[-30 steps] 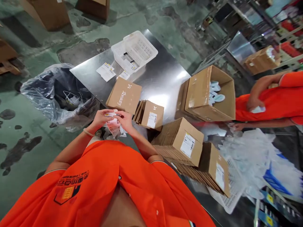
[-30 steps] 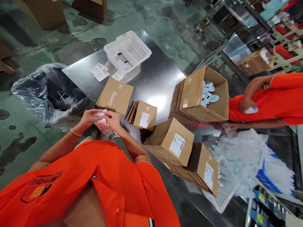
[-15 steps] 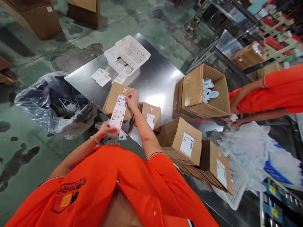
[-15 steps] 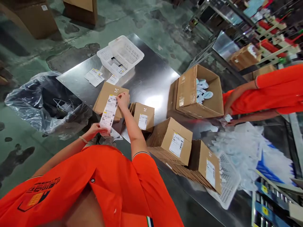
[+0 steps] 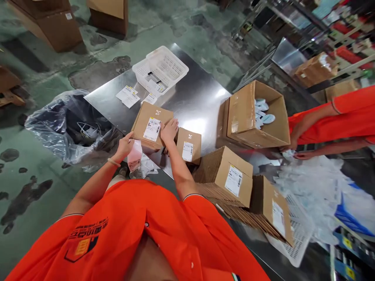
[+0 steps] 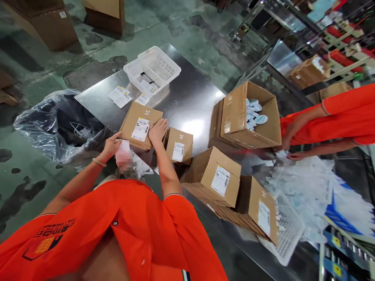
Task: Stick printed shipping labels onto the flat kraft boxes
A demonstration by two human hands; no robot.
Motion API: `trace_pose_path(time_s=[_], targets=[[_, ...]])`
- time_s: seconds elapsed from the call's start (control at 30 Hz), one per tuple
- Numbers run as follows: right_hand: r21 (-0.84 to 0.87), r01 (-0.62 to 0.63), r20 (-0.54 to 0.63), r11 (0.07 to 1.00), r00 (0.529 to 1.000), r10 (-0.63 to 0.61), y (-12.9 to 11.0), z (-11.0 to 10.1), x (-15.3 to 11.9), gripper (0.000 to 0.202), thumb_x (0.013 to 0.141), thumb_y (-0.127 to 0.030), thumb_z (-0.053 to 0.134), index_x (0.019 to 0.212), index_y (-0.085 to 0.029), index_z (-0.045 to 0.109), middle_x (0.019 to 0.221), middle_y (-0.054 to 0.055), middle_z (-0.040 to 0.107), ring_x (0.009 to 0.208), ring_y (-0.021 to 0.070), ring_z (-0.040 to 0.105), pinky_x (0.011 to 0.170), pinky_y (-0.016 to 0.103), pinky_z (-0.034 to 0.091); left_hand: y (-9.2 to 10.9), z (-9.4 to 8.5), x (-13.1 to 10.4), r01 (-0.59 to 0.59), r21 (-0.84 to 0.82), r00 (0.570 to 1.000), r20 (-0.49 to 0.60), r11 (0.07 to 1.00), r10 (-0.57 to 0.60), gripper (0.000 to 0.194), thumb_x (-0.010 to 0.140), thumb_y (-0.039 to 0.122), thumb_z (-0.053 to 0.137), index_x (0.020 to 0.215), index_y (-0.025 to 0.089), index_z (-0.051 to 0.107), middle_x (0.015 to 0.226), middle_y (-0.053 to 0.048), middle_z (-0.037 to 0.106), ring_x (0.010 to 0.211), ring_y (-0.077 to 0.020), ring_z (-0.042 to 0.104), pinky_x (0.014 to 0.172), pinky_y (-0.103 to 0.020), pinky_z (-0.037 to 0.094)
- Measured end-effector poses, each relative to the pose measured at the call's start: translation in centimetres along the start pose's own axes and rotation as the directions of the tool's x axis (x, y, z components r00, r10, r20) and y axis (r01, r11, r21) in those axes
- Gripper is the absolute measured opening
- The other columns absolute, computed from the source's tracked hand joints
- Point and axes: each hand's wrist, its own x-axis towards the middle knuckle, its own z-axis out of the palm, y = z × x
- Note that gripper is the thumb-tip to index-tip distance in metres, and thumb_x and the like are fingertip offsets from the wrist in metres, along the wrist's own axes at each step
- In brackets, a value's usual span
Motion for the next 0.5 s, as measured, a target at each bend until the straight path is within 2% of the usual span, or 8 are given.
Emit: trace_pose_path(time_s=[0.1,0.17,0.27,0.37,0.4,0.43,0.47,0.5], targets=[[0.141,-0.156,0.050,0.978,0.987,0.150,3.7,-2.1,0.1,0.050,0.105,-0.031,0.049,0.146,-0.005,0.058,0.144,0.029,0.064,0.133,0.0361,0.063,0.111,0.049,0.051,1.5,2.1,-0.4,-0.015,-0.008,0.996,0.087,1.000,0.016,0.046,0.081,0.022,0.065,0.123,0.014,0.080,0.110,-0.012,0.083,0.101,-0.0293,0.076,0.098,-0.041,0.058],[0.182,-0.270,0.066,0.945,0.963,0.262,6.9,-4.1,-0.4,0.040,0.105,-0.025,0.044,0.135,-0.012,0.067,0.126,0.021,0.073,0.116,0.0311,0.070,0.102,0.043,0.055,1.9,2.8,-1.6,-0.047,-0.081,0.986,0.153,0.996,0.059,0.043,0.080,0.026,0.068,0.120,0.016,0.080,0.120,-0.013,0.082,0.112,-0.0315,0.074,0.104,-0.044,0.057],[0.172,-0.423,-0.022,0.889,0.901,0.433,12.4,-8.1,-1.7,0.042,0.106,-0.022,0.037,0.133,-0.017,0.070,0.119,0.017,0.074,0.113,0.0303,0.070,0.101,0.045,0.055,2.1,1.9,-2.9,-0.028,-0.225,0.985,0.162,0.974,0.066,0.034,0.081,0.043,0.074,0.101,0.017,0.081,0.105,-0.012,0.082,0.097,-0.0284,0.075,0.092,-0.041,0.060],[0.077,-0.515,-0.168,0.854,0.837,0.520,15.1,-11.1,-3.4,0.048,0.102,-0.020,0.045,0.146,-0.014,0.063,0.135,0.024,0.067,0.131,0.0364,0.062,0.111,0.058,0.048,2.6,-0.1,-3.5,0.028,-0.393,0.983,0.176,0.919,0.046,0.042,0.074,0.054,0.086,0.091,0.016,0.078,0.088,-0.008,0.079,0.081,-0.0224,0.071,0.076,-0.033,0.058],[0.062,-0.480,-0.215,0.875,0.850,0.482,14.8,-11.4,-4.1,0.051,0.100,-0.021,0.052,0.150,-0.015,0.060,0.143,0.025,0.062,0.138,0.0375,0.057,0.113,0.059,0.045,3.1,-0.7,-3.6,0.036,-0.439,0.980,0.191,0.898,0.054,0.047,0.068,0.052,0.091,0.096,0.016,0.078,0.090,-0.007,0.079,0.081,-0.0212,0.070,0.074,-0.031,0.057],[0.078,-0.388,-0.218,0.918,0.892,0.396,13.7,-11.1,-4.9,0.055,0.096,-0.023,0.059,0.151,-0.016,0.060,0.147,0.024,0.060,0.141,0.0371,0.054,0.114,0.059,0.045,3.7,-1.2,-3.8,0.038,-0.481,0.977,0.203,0.876,0.068,0.053,0.062,0.048,0.096,0.101,0.017,0.078,0.093,-0.006,0.079,0.081,-0.0204,0.070,0.073,-0.029,0.057],[0.138,-0.232,-0.156,0.963,0.955,0.253,12.1,-10.4,-5.8,0.056,0.092,-0.026,0.066,0.148,-0.018,0.062,0.149,0.022,0.059,0.142,0.0357,0.053,0.113,0.055,0.046,4.3,-1.5,-3.8,0.040,-0.517,0.974,0.210,0.855,0.082,0.059,0.058,0.043,0.099,0.106,0.017,0.077,0.096,-0.006,0.079,0.083,-0.0199,0.070,0.074,-0.028,0.057],[0.252,-0.041,-0.034,0.967,0.998,0.051,10.0,-9.3,-6.7,0.055,0.088,-0.030,0.073,0.142,-0.020,0.066,0.146,0.019,0.062,0.139,0.0336,0.055,0.110,0.050,0.049,4.9,-1.8,-3.9,0.041,-0.549,0.974,0.210,0.835,0.090,0.064,0.054,0.040,0.101,0.109,0.017,0.077,0.098,-0.006,0.079,0.084,-0.0194,0.070,0.074,-0.028,0.057]])
